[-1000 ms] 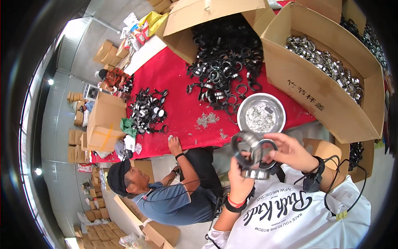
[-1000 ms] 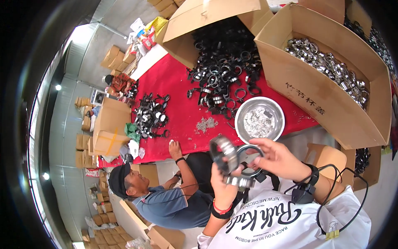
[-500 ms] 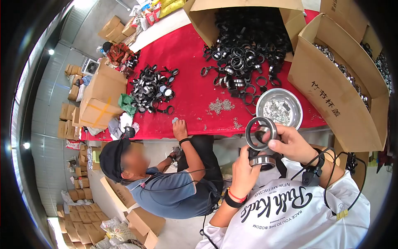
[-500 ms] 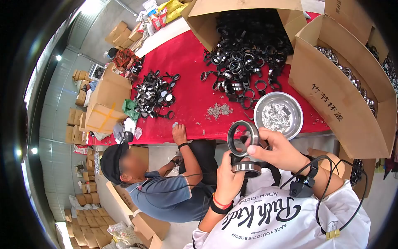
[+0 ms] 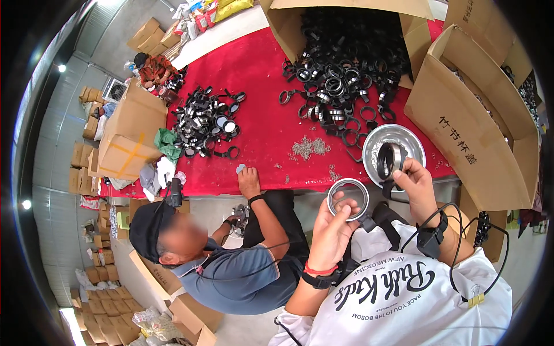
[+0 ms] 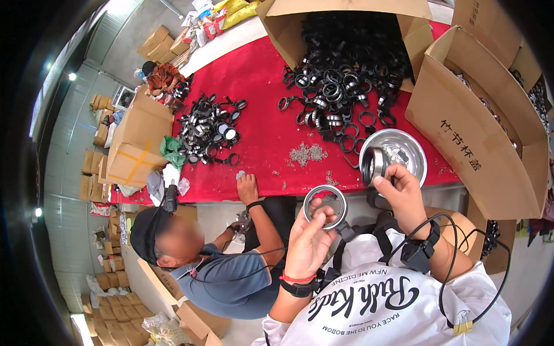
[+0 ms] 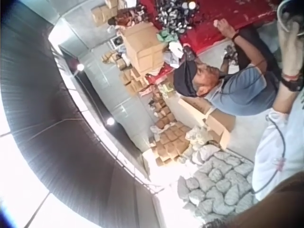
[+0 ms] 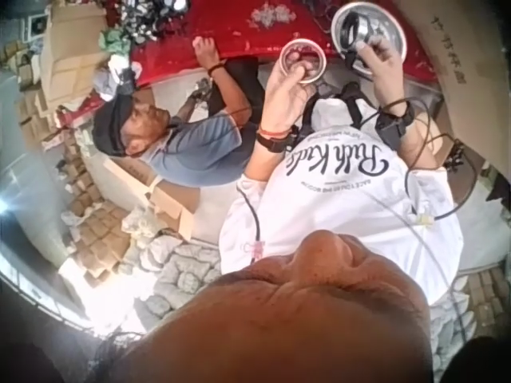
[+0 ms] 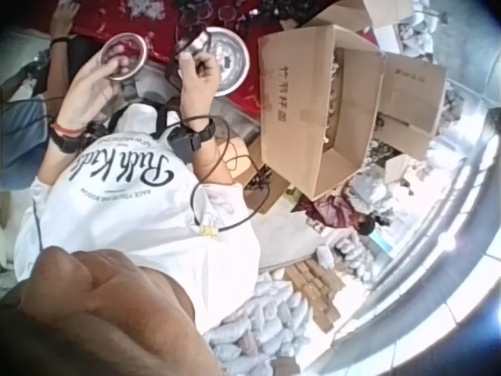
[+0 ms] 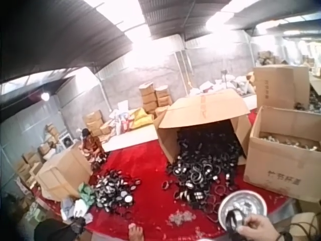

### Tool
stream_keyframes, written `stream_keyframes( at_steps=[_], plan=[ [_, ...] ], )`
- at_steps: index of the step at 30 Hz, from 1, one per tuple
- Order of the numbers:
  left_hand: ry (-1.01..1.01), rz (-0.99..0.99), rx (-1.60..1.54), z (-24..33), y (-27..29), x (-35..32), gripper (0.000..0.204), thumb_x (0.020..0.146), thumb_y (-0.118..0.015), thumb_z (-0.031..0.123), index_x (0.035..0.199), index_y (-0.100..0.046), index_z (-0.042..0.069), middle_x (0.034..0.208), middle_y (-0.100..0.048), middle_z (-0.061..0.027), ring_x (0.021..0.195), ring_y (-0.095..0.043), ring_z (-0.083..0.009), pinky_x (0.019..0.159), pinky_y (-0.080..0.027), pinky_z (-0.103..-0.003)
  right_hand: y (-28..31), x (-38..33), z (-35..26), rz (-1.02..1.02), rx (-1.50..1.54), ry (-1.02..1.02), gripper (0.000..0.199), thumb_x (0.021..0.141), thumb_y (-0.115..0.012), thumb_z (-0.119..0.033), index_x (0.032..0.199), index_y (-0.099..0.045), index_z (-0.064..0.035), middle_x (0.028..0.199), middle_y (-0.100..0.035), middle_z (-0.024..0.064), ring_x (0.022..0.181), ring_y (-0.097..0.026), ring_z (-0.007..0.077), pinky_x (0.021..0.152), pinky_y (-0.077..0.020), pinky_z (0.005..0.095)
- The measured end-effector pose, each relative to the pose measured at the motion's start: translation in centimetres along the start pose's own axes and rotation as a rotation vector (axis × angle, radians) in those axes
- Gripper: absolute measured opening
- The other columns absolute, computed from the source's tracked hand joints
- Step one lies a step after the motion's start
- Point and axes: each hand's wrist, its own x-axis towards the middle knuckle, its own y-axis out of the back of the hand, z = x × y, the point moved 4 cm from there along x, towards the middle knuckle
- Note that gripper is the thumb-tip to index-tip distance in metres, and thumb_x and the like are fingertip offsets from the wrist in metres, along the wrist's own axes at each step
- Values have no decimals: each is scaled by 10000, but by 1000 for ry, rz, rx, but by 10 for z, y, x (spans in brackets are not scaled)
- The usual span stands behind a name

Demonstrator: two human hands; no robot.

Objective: Inspecting and sorting metal rings and plastic lid components in a warehouse environment.

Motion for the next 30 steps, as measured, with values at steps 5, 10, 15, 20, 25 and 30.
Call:
stream_keyframes(
  at_steps=[5,10,15,20,25,30],
  plan=[
    [-105,-62,148,3,-12,0,461,807,-580,-4,1196,-344,72,1037,-503,-91,986,-509,-168,846,-413,-297,-15,-6,-4,-375,-15,41,104,778,-596,-19,787,-492,-28,878,-436,8,802,-434,76,725,-360,224],
    [-212,-88,329,4,-25,9,560,725,-620,-82,1188,-343,68,1022,-510,-94,990,-506,-176,868,-415,-300,-20,3,-12,-482,-57,115,110,774,-603,-30,821,-503,-26,920,-464,36,857,-453,105,788,-356,245],
    [-272,-88,356,0,-43,21,607,698,-609,-122,1202,-325,63,1028,-501,-98,999,-503,-180,895,-405,-308,-11,23,-16,-539,-16,85,108,780,-599,-37,814,-497,-30,922,-469,36,851,-449,104,780,-359,250],
    [-319,-36,428,-6,-61,42,612,696,-592,-144,1207,-318,53,1042,-494,-99,1022,-499,-186,915,-397,-316,0,50,-20,-582,53,44,104,788,-594,-33,817,-493,-31,894,-461,30,835,-447,102,769,-363,250],
    [-395,29,484,-17,-77,66,513,720,-594,-123,1154,-374,39,1056,-496,-94,1020,-498,-176,908,-400,-312,16,77,-25,-668,0,53,115,789,-605,-45,816,-494,-32,872,-447,17,829,-453,96,772,-360,245],
    [-416,92,382,-31,-74,92,205,798,-585,-19,965,-479,32,1058,-505,-85,933,-499,-130,806,-415,-254,24,102,-29,-702,3,54,129,787,-619,-65,811,-495,-35,870,-443,14,819,-452,91,758,-364,239]
  ],
)
